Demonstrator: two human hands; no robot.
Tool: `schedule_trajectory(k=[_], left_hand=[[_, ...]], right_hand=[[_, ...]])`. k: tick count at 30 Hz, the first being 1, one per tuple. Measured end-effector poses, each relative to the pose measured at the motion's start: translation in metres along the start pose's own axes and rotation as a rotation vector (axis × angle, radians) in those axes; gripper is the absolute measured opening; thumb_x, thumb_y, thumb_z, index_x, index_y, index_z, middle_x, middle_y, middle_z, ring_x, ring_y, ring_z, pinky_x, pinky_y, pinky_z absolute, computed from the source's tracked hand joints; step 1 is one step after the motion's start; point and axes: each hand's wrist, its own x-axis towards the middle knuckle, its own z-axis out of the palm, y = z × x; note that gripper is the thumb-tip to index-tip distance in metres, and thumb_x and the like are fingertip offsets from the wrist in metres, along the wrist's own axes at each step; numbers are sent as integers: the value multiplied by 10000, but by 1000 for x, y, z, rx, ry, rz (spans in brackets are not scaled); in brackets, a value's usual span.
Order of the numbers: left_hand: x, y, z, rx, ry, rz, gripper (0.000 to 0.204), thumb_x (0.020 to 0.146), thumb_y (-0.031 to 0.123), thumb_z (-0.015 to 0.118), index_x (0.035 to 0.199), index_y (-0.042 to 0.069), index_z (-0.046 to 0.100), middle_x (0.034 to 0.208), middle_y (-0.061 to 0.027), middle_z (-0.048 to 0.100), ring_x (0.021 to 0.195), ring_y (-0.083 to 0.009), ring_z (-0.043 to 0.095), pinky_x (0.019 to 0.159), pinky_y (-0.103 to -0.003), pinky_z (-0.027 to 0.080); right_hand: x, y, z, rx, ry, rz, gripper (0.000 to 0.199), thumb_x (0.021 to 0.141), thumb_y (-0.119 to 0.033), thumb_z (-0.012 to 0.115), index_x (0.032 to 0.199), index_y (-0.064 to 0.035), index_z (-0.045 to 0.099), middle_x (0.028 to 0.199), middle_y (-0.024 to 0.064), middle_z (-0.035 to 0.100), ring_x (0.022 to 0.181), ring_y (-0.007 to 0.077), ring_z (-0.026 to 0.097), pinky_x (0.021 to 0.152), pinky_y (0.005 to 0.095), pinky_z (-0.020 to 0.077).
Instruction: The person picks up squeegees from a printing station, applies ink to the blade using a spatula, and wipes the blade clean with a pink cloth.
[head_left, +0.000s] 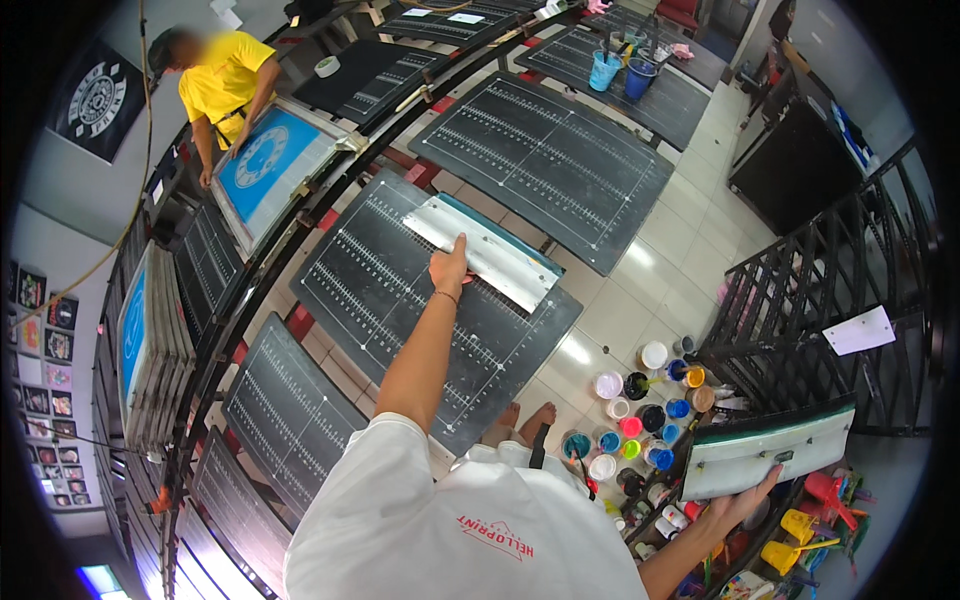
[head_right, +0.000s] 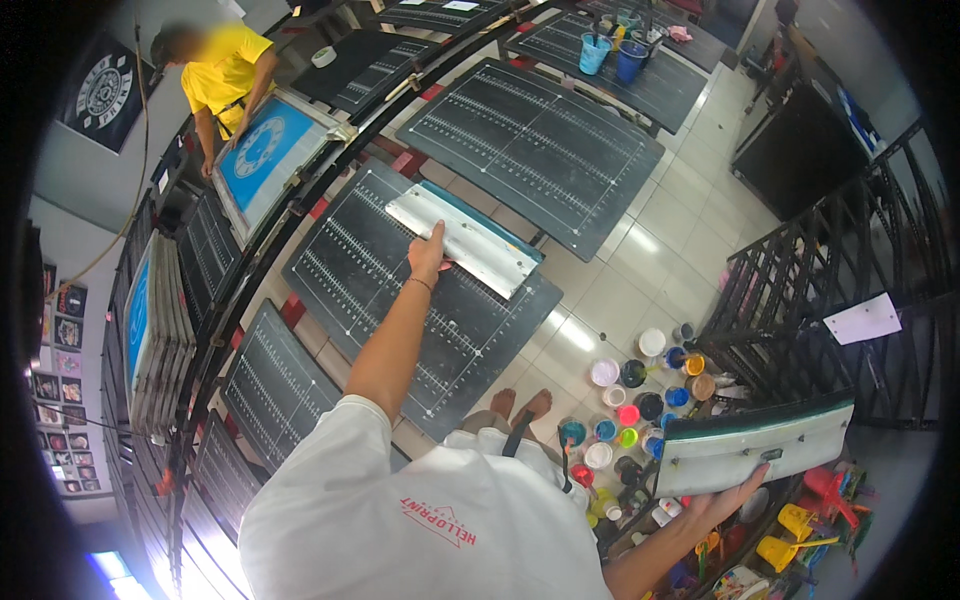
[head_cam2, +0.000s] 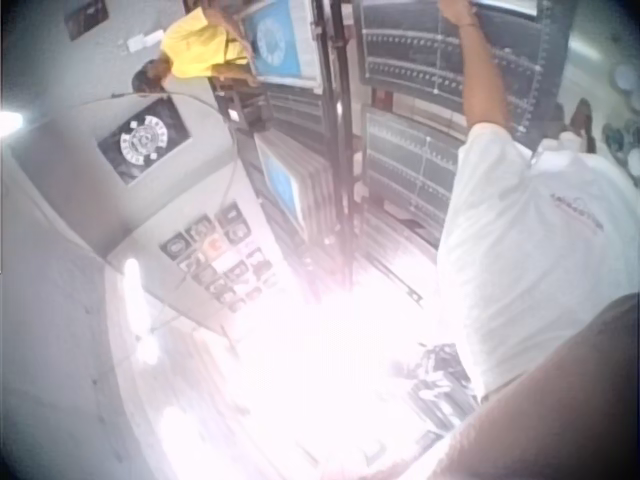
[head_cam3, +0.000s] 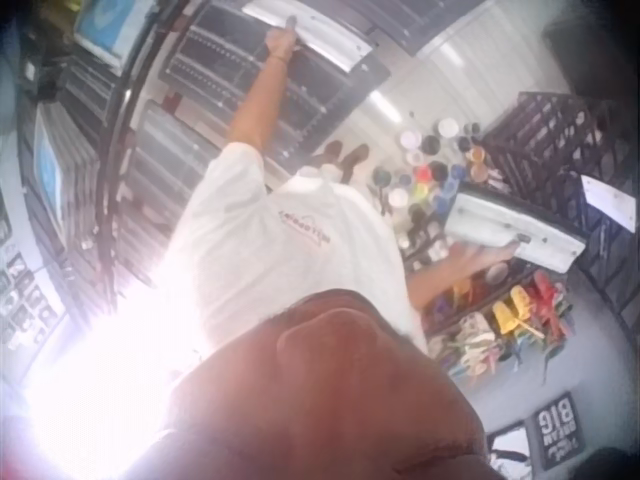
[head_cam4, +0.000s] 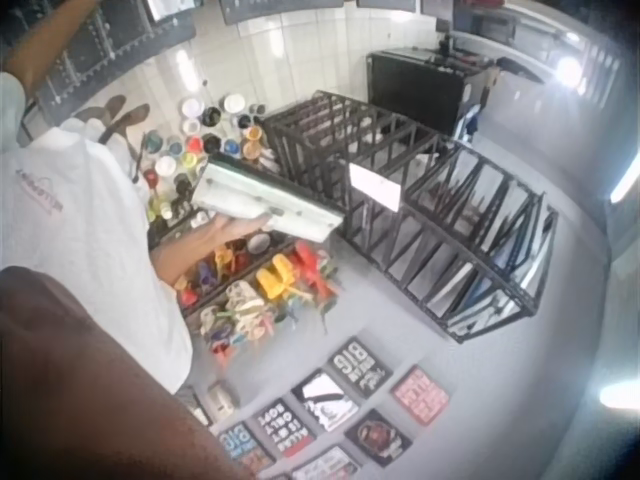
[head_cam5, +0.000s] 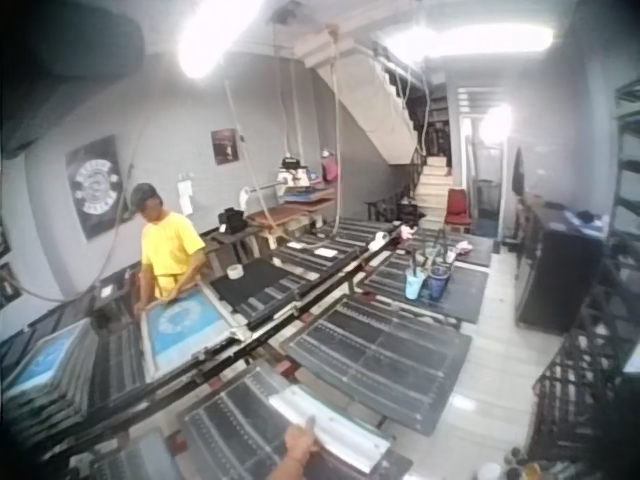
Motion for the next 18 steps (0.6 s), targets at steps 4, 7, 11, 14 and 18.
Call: schedule_trajectory(k=[4, 7, 11, 14, 18], left_hand=[[7, -7, 5, -30, -16, 57, 737, 817, 501, 693, 1106, -166, 574, 1009, -235, 659, 695, -251, 704, 460, -320, 588], [0, 4, 10, -28, -66, 29, 742, 826, 501, 685, 1109, -175, 570, 1018, -234, 651, 716, -263, 699, 452, -340, 587], [9, -15, -16, -192, -44, -9, 701, 900, 593, 537, 908, -107, 563, 825, -193, 615, 527, -252, 629, 422, -349, 572], [-35, -17, -26, -145, 100, 170, 477, 977, 459, 479, 885, -9, 498, 778, -89, 530, 626, -165, 553, 523, -291, 508], [-138, -18, -14, -242, -280, 494, 255, 1013, 276, 466, 847, 85, 491, 679, 16, 451, 598, -86, 433, 510, -272, 398]], right_hand=[[1, 1, -3, -5, 6, -6, 629, 966, -441, 522, 1448, -79, 340, 1445, 102, 415, 1290, 271, 429, 1101, 435, 319], [-9, -1, -1, -9, 60, -12, 635, 969, -471, 491, 1448, -80, 347, 1427, 109, 444, 1288, 286, 447, 1107, 447, 335], [-4, -5, 4, -7, 42, 7, 636, 964, -475, 489, 1417, -41, 384, 1386, 130, 494, 1269, 291, 475, 1106, 441, 348], [-4, -7, -8, 117, -34, -31, 591, 974, -451, 482, 1378, -26, 416, 1355, 126, 518, 1248, 275, 492, 1096, 422, 351], [-19, -5, 8, 98, 81, -210, 514, 981, -383, 482, 1372, -53, 432, 1344, 106, 531, 1241, 271, 504, 1085, 423, 367]])
